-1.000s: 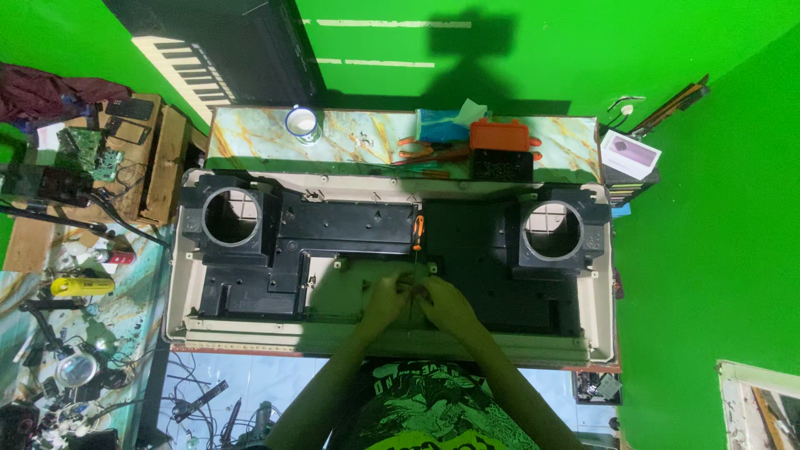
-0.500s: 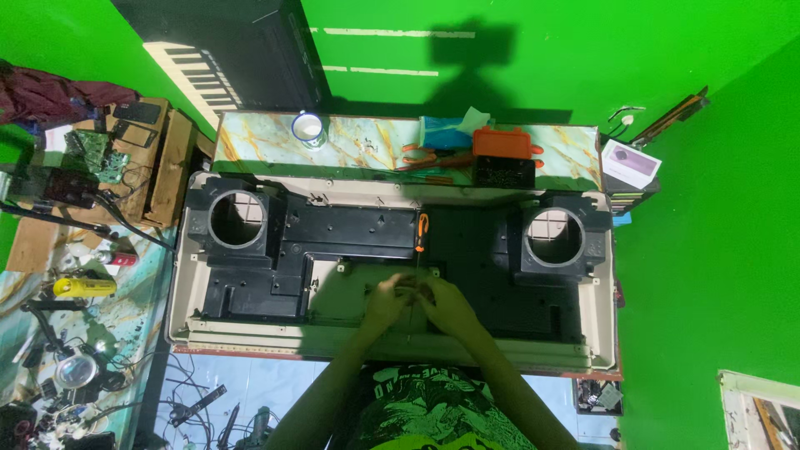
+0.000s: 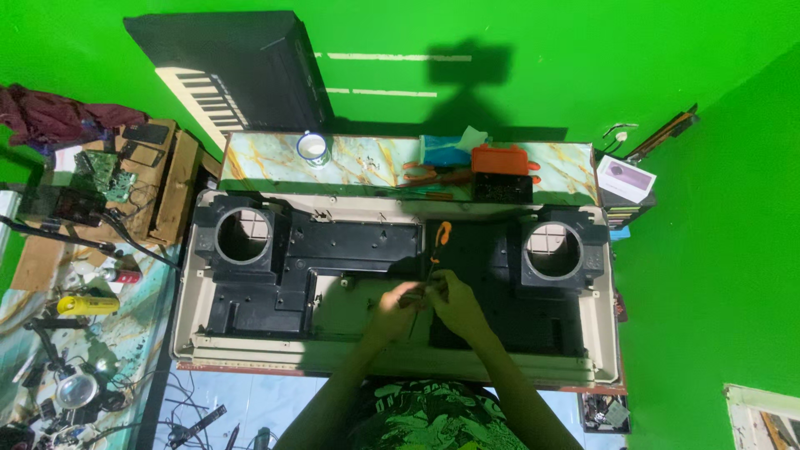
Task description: The person uses a screwdriver to remove screws from the black plastic interior chassis of an electronic device on a workbench, handling the tool to unscrew multiple fasteners.
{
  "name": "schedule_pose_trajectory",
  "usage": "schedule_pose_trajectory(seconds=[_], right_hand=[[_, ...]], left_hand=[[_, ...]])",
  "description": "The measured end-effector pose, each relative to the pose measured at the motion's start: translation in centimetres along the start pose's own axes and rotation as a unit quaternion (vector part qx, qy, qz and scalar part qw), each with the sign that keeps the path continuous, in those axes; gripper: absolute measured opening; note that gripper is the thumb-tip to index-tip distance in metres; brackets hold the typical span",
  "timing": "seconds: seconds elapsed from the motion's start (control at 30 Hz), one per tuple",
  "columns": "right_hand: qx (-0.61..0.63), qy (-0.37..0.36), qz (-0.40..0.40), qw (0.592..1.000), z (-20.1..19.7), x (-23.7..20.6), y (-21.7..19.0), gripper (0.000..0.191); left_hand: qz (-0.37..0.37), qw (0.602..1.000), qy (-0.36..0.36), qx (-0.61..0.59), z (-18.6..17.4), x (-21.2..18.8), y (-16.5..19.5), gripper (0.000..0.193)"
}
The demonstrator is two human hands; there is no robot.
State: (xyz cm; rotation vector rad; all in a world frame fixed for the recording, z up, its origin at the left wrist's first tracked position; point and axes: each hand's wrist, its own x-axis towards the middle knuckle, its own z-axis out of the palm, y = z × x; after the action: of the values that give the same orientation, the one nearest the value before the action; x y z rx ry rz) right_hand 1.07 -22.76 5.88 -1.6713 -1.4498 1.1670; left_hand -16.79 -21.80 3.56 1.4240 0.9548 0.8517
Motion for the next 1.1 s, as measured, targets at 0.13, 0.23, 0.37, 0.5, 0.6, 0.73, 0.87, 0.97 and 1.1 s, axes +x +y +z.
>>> schedule_pose_trajectory(seconds=[0.13, 0.23, 0.37, 0.5, 0.6, 0.73, 0.87, 0.97, 1.1], right_hand=[[-0.022, 0.049, -0.036, 0.998, 0.2, 0.6, -1.0, 0.036], [0.008, 0.059, -0.051, 0.997, 0.3, 0.9, -2.4, 0.034], [-0.002, 0.046, -0.011, 0.999, 0.4, 1.0, -5.3, 0.029], [0.056, 0.063, -0.033, 0.996, 0.3, 0.5, -8.4, 0.027], [0.041, 0.057, -0.063, 0.996, 0.1, 1.0, -10.4, 0.027], [-0.007, 0.047, -0.093, 0.995, 0.3, 2.0, -11.9, 0.031], [-0.066, 0.071, -0.104, 0.99, 0.8, 3.4, -12.9, 0.034], [-0.089, 0.082, -0.152, 0.981, 0.9, 4.2, -13.9, 0.029], [-0.092, 0.071, -0.183, 0.976, 0.7, 4.9, -15.9, 0.019]], left_hand=[[0.058, 0.99, -0.035, -0.125, -0.4, 0.3, 0.5, 0.041], [0.025, 0.981, -0.06, -0.183, -1.1, 0.5, 1.1, 0.04], [-0.021, 0.997, -0.039, -0.059, -2.9, 0.4, 1.8, 0.032], [0.011, 0.994, -0.016, -0.11, -3.8, 0.9, 2.0, 0.027], [0.016, 0.994, 0.005, -0.11, -4.6, 1.1, 2.3, 0.023], [0.0, 0.999, 0.034, 0.039, -6.0, 1.5, 2.9, 0.022], [-0.005, 0.998, 0.064, 0.019, -7.2, 2.4, 3.9, 0.023], [0.039, 0.996, 0.07, 0.023, -8.6, 2.4, 4.3, 0.024], [0.081, 0.99, 0.089, 0.069, -10.6, 3.0, 4.5, 0.024]])
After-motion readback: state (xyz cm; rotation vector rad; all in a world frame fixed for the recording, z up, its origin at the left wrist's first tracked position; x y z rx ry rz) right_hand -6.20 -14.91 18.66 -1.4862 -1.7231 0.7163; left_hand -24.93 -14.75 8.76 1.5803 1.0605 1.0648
